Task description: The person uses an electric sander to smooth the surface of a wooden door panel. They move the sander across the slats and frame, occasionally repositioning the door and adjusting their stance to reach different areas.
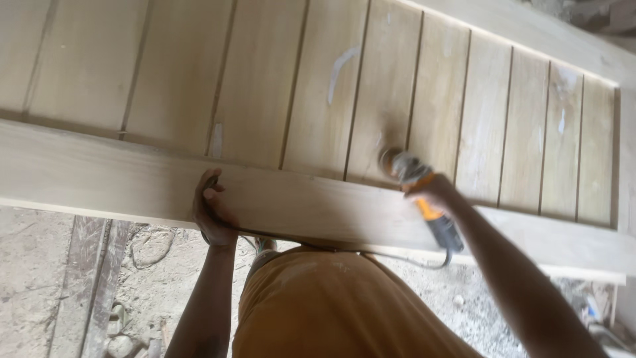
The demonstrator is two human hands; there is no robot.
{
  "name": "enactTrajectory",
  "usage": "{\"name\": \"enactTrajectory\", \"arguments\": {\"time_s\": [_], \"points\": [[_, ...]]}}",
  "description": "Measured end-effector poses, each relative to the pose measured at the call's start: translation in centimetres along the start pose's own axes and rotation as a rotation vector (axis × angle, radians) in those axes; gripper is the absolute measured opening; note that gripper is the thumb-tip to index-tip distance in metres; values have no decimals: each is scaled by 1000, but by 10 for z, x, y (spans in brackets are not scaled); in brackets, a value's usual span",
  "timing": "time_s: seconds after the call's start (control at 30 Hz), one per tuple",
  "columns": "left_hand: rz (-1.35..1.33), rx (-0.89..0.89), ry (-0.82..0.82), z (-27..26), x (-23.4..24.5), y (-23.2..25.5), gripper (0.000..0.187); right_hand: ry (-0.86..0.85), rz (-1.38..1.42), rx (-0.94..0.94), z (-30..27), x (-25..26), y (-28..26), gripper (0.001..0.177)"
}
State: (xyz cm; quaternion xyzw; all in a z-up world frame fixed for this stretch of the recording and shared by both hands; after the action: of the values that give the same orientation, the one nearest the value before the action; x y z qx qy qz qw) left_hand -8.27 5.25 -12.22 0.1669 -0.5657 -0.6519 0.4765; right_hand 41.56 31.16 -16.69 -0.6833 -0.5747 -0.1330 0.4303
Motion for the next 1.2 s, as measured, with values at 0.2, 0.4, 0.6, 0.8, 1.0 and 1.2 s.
{"name": "enactTrajectory", "arguments": {"time_s": [0.2,0.4,0.6,0.8,1.0,1.2], "points": [[-111,305,66,8,2,-26,57,73,273,-302,9,1,-49,39],[-61,73,79,17,4,9,45,131,284,-251,86,67,-85,39],[149,48,81,17,-2,17,40,161,261,-143,189,132,-116,46],[178,167,73,15,-10,2,46,173,220,-159,253,186,-144,53],[290,62,92,19,-10,15,48,144,393,-160,279,219,-139,60],[167,126,63,11,-7,-3,66,151,445,-215,268,235,-99,61]]}}
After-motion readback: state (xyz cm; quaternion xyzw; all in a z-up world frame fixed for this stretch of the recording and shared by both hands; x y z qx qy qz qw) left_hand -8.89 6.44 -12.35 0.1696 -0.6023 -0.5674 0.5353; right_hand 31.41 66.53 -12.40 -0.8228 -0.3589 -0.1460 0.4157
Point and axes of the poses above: each hand's wrist, its own z-axis towards the middle knuckle, its own x-axis out of the back of the hand, y = z × x, the point moved 9 cm from there along z, towards the middle knuckle, and after that the axes turned 14 degrees about z, right-handed, at the moved point
